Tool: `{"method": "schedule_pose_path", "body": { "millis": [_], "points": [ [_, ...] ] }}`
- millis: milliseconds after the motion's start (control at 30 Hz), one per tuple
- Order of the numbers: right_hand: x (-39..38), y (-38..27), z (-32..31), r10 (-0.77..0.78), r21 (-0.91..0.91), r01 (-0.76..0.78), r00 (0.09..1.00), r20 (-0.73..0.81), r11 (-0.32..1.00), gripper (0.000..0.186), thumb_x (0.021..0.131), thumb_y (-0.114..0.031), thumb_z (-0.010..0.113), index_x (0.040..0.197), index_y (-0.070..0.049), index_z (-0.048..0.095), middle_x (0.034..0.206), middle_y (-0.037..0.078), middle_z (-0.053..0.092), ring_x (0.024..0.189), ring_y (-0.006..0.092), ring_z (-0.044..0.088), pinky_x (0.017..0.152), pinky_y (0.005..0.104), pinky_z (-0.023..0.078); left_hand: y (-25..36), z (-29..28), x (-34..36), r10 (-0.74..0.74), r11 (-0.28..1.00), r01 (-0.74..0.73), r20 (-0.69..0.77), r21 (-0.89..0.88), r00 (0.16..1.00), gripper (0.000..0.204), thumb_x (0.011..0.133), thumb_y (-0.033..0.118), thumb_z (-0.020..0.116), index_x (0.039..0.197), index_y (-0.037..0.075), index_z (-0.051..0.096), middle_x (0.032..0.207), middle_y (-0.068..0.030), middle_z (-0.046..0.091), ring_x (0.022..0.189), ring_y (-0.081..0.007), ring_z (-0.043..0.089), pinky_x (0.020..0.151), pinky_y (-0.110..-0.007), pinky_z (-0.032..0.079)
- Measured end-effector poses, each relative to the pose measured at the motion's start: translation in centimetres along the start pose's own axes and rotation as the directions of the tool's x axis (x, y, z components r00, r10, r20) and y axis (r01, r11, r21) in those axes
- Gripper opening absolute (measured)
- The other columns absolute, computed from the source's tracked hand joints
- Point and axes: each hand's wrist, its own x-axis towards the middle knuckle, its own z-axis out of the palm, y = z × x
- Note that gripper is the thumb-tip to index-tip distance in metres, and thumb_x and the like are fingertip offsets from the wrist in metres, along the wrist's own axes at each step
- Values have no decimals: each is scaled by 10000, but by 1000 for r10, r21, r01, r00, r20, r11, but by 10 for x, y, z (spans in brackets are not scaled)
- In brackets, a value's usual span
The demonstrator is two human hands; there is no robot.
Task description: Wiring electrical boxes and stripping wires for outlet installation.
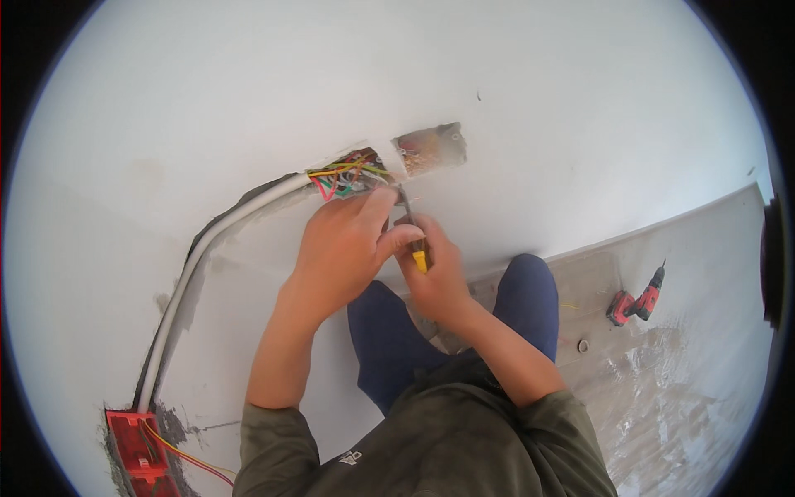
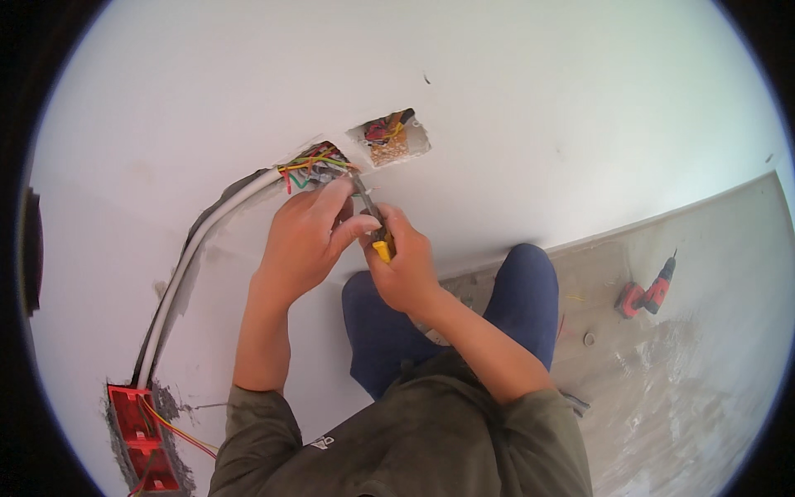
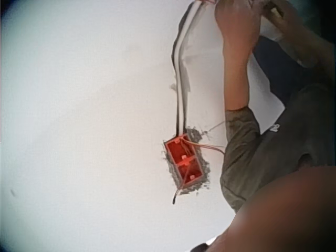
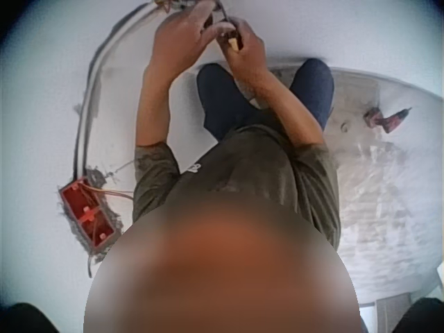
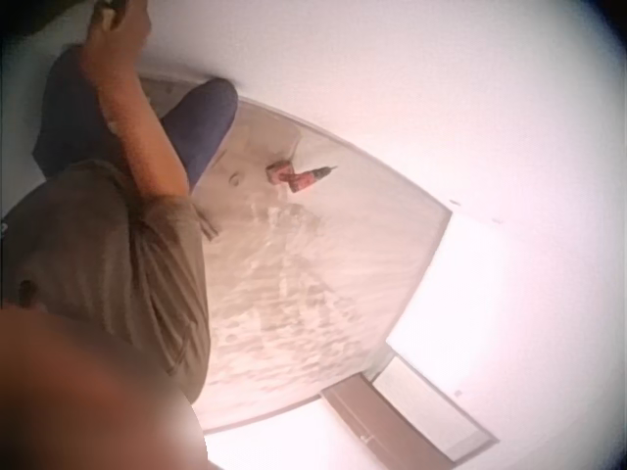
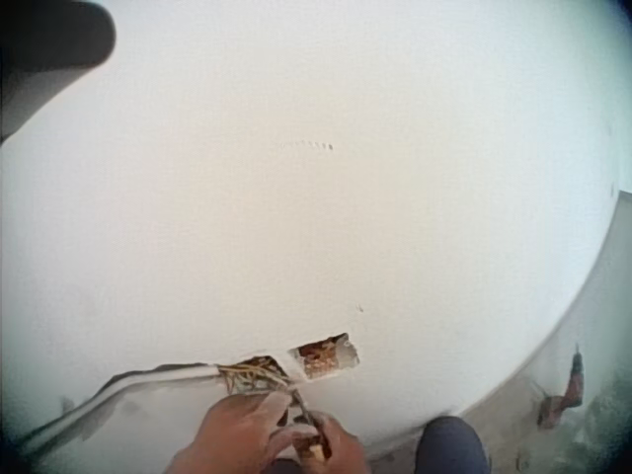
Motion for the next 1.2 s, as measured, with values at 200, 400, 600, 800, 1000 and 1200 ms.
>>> {"method": "schedule_pose_path", "body": {
  "millis": [200,400,600,800,1000,1200],
  "points": [
    [0,-17,-24,311,261,-377,913,263,888,351,910,-98,646,1244,-46,551,863,8,545,746,88,510,661,267,450,-4,3,13,-123,987,127,46,-99,991,302,826,314,774,865,59,618,621,-66,585,542,-228,555,509,-336,422],
    [-1,-18,-31,418,602,-644,765,490,472,364,893,-92,653,1239,-35,555,858,15,535,731,99,506,655,261,444,0,9,12,-106,991,103,-35,-87,994,311,815,305,783,768,54,604,609,-73,561,540,-229,544,508,-338,411],
    [1,-5,-20,-2,-125,5,1000,25,992,452,818,-74,707,1239,-27,550,893,128,592,702,241,582,648,335,481,3,-5,9,-67,991,72,46,-110,997,315,851,292,760,805,42,574,676,-118,560,618,-300,543,553,-373,417],
    [5,-9,-20,-65,-129,69,997,31,989,451,815,-67,703,1239,-31,553,902,124,602,719,222,591,661,319,480,-6,-12,14,-183,896,269,260,-353,948,374,867,303,768,783,42,514,631,-56,509,577,-173,445,536,-322,379],
    [3,-31,-26,307,416,-444,883,356,794,433,870,-35,649,1285,-28,524,852,-26,470,756,56,439,683,216,383,-4,2,10,-324,827,386,215,-408,921,421,828,287,809,688,53,488,603,28,441,583,-66,377,505,-270,329],
    [0,-32,-28,436,567,-607,794,423,557,426,874,-13,637,1284,-27,525,859,-17,478,748,74,458,683,228,395,0,1,14,-354,801,416,220,-430,909,414,797,283,832,694,43,511,590,14,430,584,-82,374,512,-281,330]
  ]
}}
